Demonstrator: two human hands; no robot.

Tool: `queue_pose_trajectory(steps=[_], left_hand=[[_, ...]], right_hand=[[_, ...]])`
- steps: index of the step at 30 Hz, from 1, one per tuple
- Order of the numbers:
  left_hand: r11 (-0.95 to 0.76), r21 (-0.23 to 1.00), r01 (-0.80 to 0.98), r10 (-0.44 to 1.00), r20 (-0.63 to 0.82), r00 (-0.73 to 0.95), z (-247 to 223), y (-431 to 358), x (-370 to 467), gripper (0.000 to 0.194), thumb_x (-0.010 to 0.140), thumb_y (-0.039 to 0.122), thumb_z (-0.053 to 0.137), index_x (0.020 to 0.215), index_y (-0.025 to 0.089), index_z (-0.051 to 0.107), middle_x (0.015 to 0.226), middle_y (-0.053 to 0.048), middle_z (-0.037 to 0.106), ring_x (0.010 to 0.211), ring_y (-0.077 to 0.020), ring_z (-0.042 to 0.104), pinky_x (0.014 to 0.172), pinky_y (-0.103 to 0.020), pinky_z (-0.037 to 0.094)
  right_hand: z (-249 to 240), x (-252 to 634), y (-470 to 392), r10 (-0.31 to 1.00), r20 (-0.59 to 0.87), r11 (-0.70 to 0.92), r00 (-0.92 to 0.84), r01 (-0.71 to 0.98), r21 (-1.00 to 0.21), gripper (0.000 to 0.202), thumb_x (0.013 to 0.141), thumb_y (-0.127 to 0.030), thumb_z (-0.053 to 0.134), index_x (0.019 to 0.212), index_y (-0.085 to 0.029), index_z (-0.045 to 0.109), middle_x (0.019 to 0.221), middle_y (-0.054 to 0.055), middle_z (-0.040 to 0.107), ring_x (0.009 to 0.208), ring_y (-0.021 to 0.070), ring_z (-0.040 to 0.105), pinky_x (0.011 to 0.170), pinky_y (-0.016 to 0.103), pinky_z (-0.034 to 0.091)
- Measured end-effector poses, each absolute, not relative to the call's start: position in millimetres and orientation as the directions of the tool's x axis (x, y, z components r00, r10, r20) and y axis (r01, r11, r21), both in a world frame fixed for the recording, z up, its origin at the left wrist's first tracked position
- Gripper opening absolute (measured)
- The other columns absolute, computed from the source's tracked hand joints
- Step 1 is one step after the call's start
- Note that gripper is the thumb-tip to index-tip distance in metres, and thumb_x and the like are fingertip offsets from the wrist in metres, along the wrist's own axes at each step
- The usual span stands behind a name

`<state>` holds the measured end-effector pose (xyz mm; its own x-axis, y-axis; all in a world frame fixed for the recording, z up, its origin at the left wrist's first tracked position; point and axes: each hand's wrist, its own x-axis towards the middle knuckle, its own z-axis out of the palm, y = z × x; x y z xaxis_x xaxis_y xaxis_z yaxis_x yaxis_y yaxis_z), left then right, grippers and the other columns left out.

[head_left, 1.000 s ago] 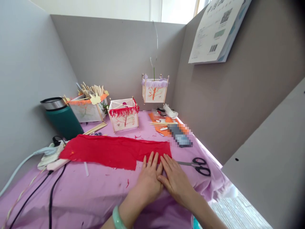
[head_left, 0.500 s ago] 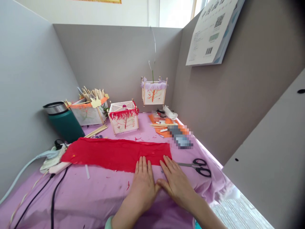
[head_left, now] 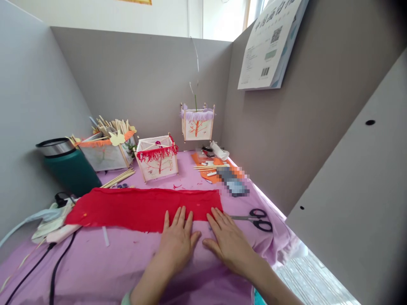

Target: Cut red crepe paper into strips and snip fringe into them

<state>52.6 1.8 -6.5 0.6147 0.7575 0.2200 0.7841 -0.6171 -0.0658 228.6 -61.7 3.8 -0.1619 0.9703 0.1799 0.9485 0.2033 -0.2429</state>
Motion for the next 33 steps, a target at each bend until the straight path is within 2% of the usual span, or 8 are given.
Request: queue_pose_trajectory(steps=[4, 6, 10, 18, 23, 26, 29, 33], left_hand=[[-0.618, -0.078, 0.782, 0.756, 0.216, 0.618, -12.2, 2.4, 48.9, 0.059, 0.09, 0.045, 0.029, 0.136, 0.009, 0.042, 0.142, -0.019, 0.034, 0.133, -0.0328, 0.029, 0.106, -0.062, 0.012], [-0.628, -0.085, 0.774, 0.752, 0.191, 0.631, -13.4, 3.8, 48.8, 0.057, 0.09, 0.042, 0.031, 0.135, 0.01, 0.042, 0.143, -0.018, 0.034, 0.133, -0.0334, 0.029, 0.105, -0.063, 0.013], [-0.626, -0.098, 0.774, 0.748, 0.206, 0.631, -16.3, 5.0, 49.7, 0.057, 0.09, 0.041, 0.03, 0.135, 0.009, 0.043, 0.143, -0.018, 0.032, 0.133, -0.0327, 0.029, 0.105, -0.061, 0.015], [-0.611, -0.103, 0.785, 0.737, 0.287, 0.612, -11.4, -2.9, 38.7, 0.064, 0.088, 0.051, 0.032, 0.129, 0.004, 0.049, 0.138, -0.022, 0.04, 0.128, -0.0342, 0.037, 0.104, -0.062, 0.017], [-0.582, -0.043, 0.812, 0.758, 0.334, 0.561, 6.8, 0.1, 58.1, 0.048, 0.092, 0.038, 0.033, 0.113, 0.006, 0.061, 0.128, -0.021, 0.053, 0.125, -0.0307, 0.042, 0.107, -0.056, 0.02], [-0.69, 0.033, 0.723, 0.701, 0.279, 0.657, 6.5, 6.0, 73.1, 0.049, 0.093, 0.037, 0.03, 0.127, 0.009, 0.051, 0.137, -0.017, 0.045, 0.13, -0.0258, 0.037, 0.106, -0.046, 0.029], [-0.708, 0.054, 0.704, 0.7, 0.185, 0.69, -0.5, 9.9, 73.6, 0.062, 0.09, 0.05, 0.029, 0.134, 0.007, 0.042, 0.142, -0.019, 0.035, 0.134, -0.0288, 0.029, 0.106, -0.047, 0.03], [-0.676, 0.016, 0.737, 0.728, 0.174, 0.663, -8.2, 10.2, 61.9, 0.076, 0.087, 0.058, 0.029, 0.135, -0.001, 0.038, 0.143, -0.024, 0.029, 0.135, -0.0324, 0.023, 0.108, -0.048, 0.026]], right_hand=[[13.9, 213.3, -53.8, 0.95, 0.242, 0.265, -0.197, 0.919, -0.293, 0.07, 0.088, -0.058, 0.034, 0.142, -0.014, 0.03, 0.15, 0.011, 0.02, 0.139, 0.0255, 0.017, 0.114, 0.044, 0.018], [13.0, 206.0, -49.0, 0.942, 0.209, 0.318, -0.261, 0.891, -0.323, 0.069, 0.089, -0.058, 0.034, 0.144, -0.016, 0.027, 0.151, 0.01, 0.019, 0.139, 0.0232, 0.016, 0.114, 0.041, 0.019], [4.3, 207.0, -45.6, 0.963, 0.145, 0.265, -0.228, 0.901, -0.343, 0.075, 0.088, -0.061, 0.032, 0.144, -0.011, 0.025, 0.15, 0.013, 0.019, 0.139, 0.0255, 0.015, 0.113, 0.043, 0.018], [-2.4, 235.7, -52.6, 0.978, 0.149, 0.178, -0.145, 0.953, -0.244, 0.082, 0.086, -0.065, 0.027, 0.142, -0.005, 0.029, 0.148, 0.018, 0.022, 0.139, 0.029, 0.014, 0.113, 0.048, 0.013], [-8.5, 236.9, -51.2, 0.975, 0.175, 0.168, -0.135, 0.968, -0.189, 0.082, 0.086, -0.066, 0.026, 0.14, -0.005, 0.031, 0.147, 0.019, 0.026, 0.138, 0.0301, 0.017, 0.111, 0.052, 0.013], [-11.1, 236.8, -50.8, 0.97, 0.197, 0.175, -0.142, 0.971, -0.163, 0.079, 0.087, -0.064, 0.027, 0.14, -0.006, 0.033, 0.147, 0.018, 0.027, 0.138, 0.0295, 0.019, 0.111, 0.052, 0.015], [-11.9, 237.8, -50.6, 0.969, 0.191, 0.188, -0.156, 0.969, -0.162, 0.079, 0.087, -0.064, 0.026, 0.14, -0.007, 0.032, 0.147, 0.018, 0.027, 0.138, 0.0293, 0.019, 0.11, 0.052, 0.015], [-10.9, 241.8, -52.7, 0.972, 0.167, 0.195, -0.165, 0.962, -0.188, 0.082, 0.085, -0.067, 0.025, 0.141, -0.007, 0.031, 0.147, 0.019, 0.026, 0.138, 0.0299, 0.017, 0.111, 0.053, 0.012]])
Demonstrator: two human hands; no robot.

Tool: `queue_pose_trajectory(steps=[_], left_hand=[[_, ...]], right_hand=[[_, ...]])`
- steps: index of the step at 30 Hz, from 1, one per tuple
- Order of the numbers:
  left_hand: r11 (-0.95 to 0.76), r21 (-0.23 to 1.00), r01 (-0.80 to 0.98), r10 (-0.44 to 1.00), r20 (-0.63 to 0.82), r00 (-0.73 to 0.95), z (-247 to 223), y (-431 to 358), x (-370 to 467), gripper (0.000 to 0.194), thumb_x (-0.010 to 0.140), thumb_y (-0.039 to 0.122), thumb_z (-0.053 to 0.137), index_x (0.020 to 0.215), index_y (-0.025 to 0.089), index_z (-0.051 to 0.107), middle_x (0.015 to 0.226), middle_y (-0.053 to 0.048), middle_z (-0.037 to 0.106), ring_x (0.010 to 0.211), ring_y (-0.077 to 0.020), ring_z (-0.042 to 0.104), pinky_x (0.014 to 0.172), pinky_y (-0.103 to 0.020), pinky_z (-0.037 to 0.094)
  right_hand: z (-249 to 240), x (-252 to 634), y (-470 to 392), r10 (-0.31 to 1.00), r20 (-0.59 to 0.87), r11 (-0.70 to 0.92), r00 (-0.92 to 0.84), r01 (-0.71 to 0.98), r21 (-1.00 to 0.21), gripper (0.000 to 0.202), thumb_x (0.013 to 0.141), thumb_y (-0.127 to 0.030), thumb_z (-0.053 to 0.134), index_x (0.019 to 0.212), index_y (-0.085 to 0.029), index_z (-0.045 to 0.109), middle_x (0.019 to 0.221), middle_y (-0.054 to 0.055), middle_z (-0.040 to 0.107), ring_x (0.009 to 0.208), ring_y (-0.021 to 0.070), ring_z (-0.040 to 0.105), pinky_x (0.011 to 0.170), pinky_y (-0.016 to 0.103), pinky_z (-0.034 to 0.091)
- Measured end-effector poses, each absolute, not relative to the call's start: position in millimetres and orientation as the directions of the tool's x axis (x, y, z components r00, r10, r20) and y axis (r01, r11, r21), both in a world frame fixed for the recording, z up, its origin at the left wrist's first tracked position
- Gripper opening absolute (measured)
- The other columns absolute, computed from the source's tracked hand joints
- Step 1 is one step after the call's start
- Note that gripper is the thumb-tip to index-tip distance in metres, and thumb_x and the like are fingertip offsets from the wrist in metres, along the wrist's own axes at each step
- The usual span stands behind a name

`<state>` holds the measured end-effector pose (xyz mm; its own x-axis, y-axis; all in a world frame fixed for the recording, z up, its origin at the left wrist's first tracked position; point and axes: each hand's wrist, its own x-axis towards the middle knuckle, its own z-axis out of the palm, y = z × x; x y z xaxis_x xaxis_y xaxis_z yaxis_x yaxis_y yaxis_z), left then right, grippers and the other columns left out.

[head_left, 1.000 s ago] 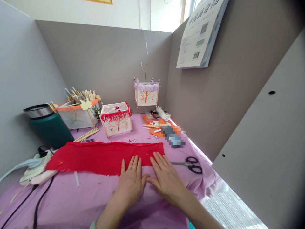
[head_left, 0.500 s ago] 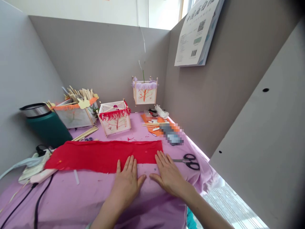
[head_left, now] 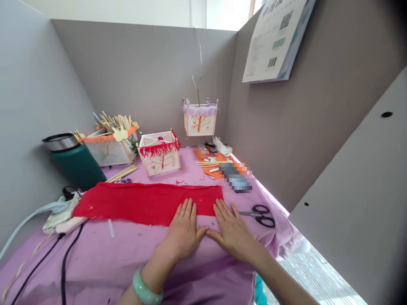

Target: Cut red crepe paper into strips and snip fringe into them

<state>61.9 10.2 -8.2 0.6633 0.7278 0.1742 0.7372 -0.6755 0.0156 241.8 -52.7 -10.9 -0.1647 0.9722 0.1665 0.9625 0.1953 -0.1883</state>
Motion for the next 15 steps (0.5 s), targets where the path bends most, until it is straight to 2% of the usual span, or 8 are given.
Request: queue_pose_trajectory(steps=[4, 7, 9, 12, 15], left_hand=[[-0.682, -0.004, 0.732, 0.711, 0.229, 0.664, -13.4, 10.7, 58.0, 0.077, 0.087, 0.059, 0.028, 0.135, 0.0, 0.038, 0.143, -0.024, 0.031, 0.135, -0.0319, 0.025, 0.108, -0.048, 0.025], [-0.682, -0.01, 0.731, 0.706, 0.252, 0.662, -17.1, 12.5, 58.2, 0.075, 0.086, 0.057, 0.029, 0.135, 0.001, 0.039, 0.143, -0.023, 0.032, 0.135, -0.0315, 0.025, 0.107, -0.048, 0.025], [-0.685, -0.017, 0.729, 0.705, 0.235, 0.669, -18.9, 13.8, 57.2, 0.072, 0.086, 0.053, 0.033, 0.136, 0.001, 0.038, 0.144, -0.022, 0.031, 0.135, -0.0313, 0.024, 0.108, -0.047, 0.024], [-0.708, -0.031, 0.706, 0.688, 0.199, 0.698, -19.9, 15.4, 54.6, 0.066, 0.084, 0.043, 0.039, 0.137, 0.003, 0.037, 0.145, -0.02, 0.031, 0.135, -0.0302, 0.024, 0.109, -0.044, 0.023], [-0.706, -0.043, 0.707, 0.687, 0.202, 0.698, -19.5, 15.7, 54.1, 0.068, 0.083, 0.044, 0.041, 0.136, 0.003, 0.038, 0.144, -0.02, 0.031, 0.135, -0.0307, 0.026, 0.109, -0.044, 0.024]], right_hand=[[-0.7, 247.6, -58.2, 0.986, 0.134, 0.122, -0.096, 0.972, -0.2, 0.084, 0.085, -0.067, 0.026, 0.14, -0.004, 0.033, 0.145, 0.02, 0.028, 0.137, 0.0319, 0.019, 0.111, 0.053, 0.011], [15.6, 241.0, -57.4, 0.985, 0.172, 0.066, -0.029, 0.974, -0.217, 0.081, 0.086, -0.065, 0.028, 0.139, -0.003, 0.034, 0.146, 0.021, 0.027, 0.137, 0.0331, 0.019, 0.111, 0.053, 0.01], [24.6, 229.1, -51.7, 0.968, 0.225, 0.17, -0.113, 0.952, -0.253, 0.079, 0.086, -0.063, 0.032, 0.142, -0.006, 0.027, 0.15, 0.017, 0.017, 0.139, 0.03, 0.012, 0.113, 0.049, 0.011], [25.6, 212.2, -39.4, 0.919, 0.178, 0.394, -0.353, 0.853, -0.342, 0.074, 0.089, -0.058, 0.031, 0.145, -0.011, 0.019, 0.151, 0.012, 0.016, 0.14, 0.0227, 0.013, 0.114, 0.04, 0.016], [13.4, 214.1, -34.5, 0.942, 0.122, 0.336, -0.313, 0.867, -0.367, 0.077, 0.088, -0.061, 0.028, 0.144, -0.008, 0.021, 0.15, 0.014, 0.018, 0.139, 0.0241, 0.013, 0.114, 0.041, 0.015]])
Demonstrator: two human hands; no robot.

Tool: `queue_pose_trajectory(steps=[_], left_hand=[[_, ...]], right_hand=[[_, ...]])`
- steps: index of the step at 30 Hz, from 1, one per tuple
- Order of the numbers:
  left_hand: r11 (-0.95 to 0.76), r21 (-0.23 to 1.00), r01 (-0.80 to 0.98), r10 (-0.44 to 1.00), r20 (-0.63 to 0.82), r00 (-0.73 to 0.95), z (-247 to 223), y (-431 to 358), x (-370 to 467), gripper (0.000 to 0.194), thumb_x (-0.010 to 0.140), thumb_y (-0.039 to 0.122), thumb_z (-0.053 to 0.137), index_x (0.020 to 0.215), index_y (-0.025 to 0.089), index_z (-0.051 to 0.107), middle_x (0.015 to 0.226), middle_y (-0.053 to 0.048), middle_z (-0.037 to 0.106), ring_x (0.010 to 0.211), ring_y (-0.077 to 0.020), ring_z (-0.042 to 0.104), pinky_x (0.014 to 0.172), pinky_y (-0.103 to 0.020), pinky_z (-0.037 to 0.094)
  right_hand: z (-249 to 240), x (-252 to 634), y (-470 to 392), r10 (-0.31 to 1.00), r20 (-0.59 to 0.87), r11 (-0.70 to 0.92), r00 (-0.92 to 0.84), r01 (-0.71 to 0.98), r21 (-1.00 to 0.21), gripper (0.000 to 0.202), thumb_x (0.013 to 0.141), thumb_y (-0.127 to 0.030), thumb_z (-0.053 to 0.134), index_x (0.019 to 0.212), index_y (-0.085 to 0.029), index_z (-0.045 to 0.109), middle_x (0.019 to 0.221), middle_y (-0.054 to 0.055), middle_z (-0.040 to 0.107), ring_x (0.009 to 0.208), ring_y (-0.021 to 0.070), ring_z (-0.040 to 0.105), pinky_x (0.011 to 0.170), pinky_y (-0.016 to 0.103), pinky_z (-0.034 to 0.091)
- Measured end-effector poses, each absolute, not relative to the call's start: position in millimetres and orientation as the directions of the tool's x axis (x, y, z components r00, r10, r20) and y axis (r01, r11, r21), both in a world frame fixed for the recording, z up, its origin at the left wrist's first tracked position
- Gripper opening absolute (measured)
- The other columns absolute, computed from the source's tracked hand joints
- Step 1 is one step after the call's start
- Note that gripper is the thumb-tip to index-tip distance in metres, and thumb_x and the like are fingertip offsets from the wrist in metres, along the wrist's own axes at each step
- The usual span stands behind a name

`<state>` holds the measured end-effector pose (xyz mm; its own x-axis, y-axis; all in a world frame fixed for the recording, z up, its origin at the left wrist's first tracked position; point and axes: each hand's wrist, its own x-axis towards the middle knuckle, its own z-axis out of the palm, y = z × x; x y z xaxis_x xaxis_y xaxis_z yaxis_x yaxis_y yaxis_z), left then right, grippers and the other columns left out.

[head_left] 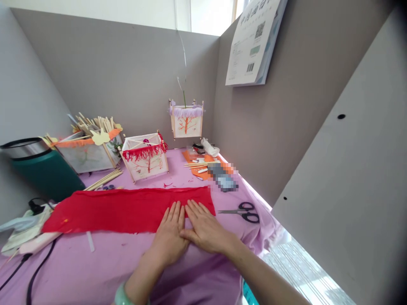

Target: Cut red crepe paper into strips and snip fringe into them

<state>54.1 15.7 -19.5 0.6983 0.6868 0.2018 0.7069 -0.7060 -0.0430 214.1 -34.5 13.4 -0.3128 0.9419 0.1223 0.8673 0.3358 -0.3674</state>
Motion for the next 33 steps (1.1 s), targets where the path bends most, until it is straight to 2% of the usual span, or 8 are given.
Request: queue_pose_trajectory(steps=[7, 13, 17, 21, 24, 27, 30, 33], left_hand=[[-0.681, -0.022, 0.732, 0.698, 0.284, 0.658, -19.8, 12.7, 59.2, 0.074, 0.086, 0.057, 0.03, 0.133, 0.001, 0.042, 0.142, -0.022, 0.035, 0.134, -0.0311, 0.028, 0.108, -0.046, 0.026], [-0.687, -0.03, 0.726, 0.708, 0.197, 0.678, -18.3, 13.5, 57.2, 0.071, 0.084, 0.049, 0.038, 0.136, 0.0, 0.038, 0.144, -0.022, 0.03, 0.135, -0.0317, 0.024, 0.109, -0.046, 0.023], [-0.685, -0.024, 0.728, 0.707, 0.219, 0.673, -18.4, 14.4, 56.4, 0.069, 0.085, 0.051, 0.036, 0.136, 0.003, 0.039, 0.144, -0.022, 0.03, 0.135, -0.031, 0.024, 0.109, -0.047, 0.023], [-0.683, 0.012, 0.731, 0.71, 0.245, 0.66, -18.9, 13.0, 58.7, 0.072, 0.086, 0.056, 0.032, 0.136, 0.004, 0.04, 0.144, -0.022, 0.03, 0.135, -0.0305, 0.024, 0.108, -0.047, 0.024], [-0.677, 0.046, 0.735, 0.725, 0.215, 0.654, -15.1, 11.2, 58.0, 0.075, 0.086, 0.058, 0.031, 0.137, 0.003, 0.037, 0.145, -0.022, 0.028, 0.136, -0.0304, 0.022, 0.109, -0.047, 0.023], [-0.696, 0.105, 0.711, 0.716, 0.171, 0.676, -4.0, 14.6, 49.4, 0.071, 0.088, 0.054, 0.031, 0.14, 0.006, 0.032, 0.146, -0.018, 0.028, 0.136, -0.0259, 0.023, 0.109, -0.042, 0.025], [-0.679, 0.155, 0.717, 0.732, 0.222, 0.645, 14.1, 28.7, 31.1, 0.057, 0.092, 0.043, 0.028, 0.14, 0.012, 0.033, 0.145, -0.013, 0.032, 0.135, -0.0199, 0.027, 0.108, -0.038, 0.028], [-0.609, 0.121, 0.784, 0.779, 0.274, 0.563, 32.0, 49.7, 5.1, 0.05, 0.091, 0.036, 0.031, 0.131, 0.011, 0.046, 0.138, -0.013, 0.044, 0.131, -0.0222, 0.036, 0.106, -0.041, 0.031]], right_hand=[[9.8, 244.0, -51.2, 0.984, 0.138, 0.147, -0.114, 0.956, -0.254, 0.082, 0.087, -0.064, 0.025, 0.141, -0.003, 0.03, 0.147, 0.02, 0.024, 0.138, 0.0311, 0.016, 0.111, 0.051, 0.012], [17.1, 223.6, -36.9, 0.941, 0.199, 0.322, -0.274, 0.905, -0.277, 0.075, 0.088, -0.06, 0.03, 0.144, -0.009, 0.024, 0.15, 0.015, 0.021, 0.139, 0.026, 0.014, 0.112, 0.045, 0.017], [7.1, 228.8, -36.7, 0.961, 0.12, 0.274, -0.25, 0.922, -0.272, 0.079, 0.088, -0.063, 0.026, 0.142, -0.005, 0.027, 0.149, 0.017, 0.021, 0.139, 0.0273, 0.014, 0.112, 0.046, 0.015], [13.1, 249.8, -55.0, 0.969, 0.176, 0.209, -0.175, 0.958, -0.195, 0.076, 0.087, -0.062, 0.029, 0.14, -0.008, 0.034, 0.146, 0.016, 0.03, 0.136, 0.0293, 0.023, 0.11, 0.05, 0.018], [21.6, 276.1, -73.8, 0.957, 0.288, 0.066, -0.025, 0.989, -0.133, 0.057, 0.091, -0.05, 0.034, 0.134, -0.013, 0.045, 0.138, 0.013, 0.045, 0.125, 0.0284, 0.041, 0.103, 0.048, 0.032], [17.8, 309.9, -89.5, 0.952, 0.27, -0.129, 0.145, 0.989, -0.075, 0.038, 0.092, -0.03, 0.034, 0.11, -0.015, 0.065, 0.114, 0.012, 0.063, 0.102, 0.0266, 0.058, 0.087, 0.044, 0.046], [6.6, 337.9, -96.5, 0.96, 0.272, -0.054, 0.06, 0.998, -0.029, 0.036, 0.088, -0.019, 0.036, 0.11, -0.02, 0.064, 0.119, 0.008, 0.062, 0.107, 0.0243, 0.056, 0.085, 0.04, 0.047], [6.9, 348.1, -95.2, 0.973, 0.229, -0.03, 0.037, 0.999, -0.033, 0.039, 0.085, -0.013, 0.035, 0.107, -0.025, 0.065, 0.116, 0.005, 0.063, 0.105, 0.023, 0.058, 0.082, 0.037, 0.047]])
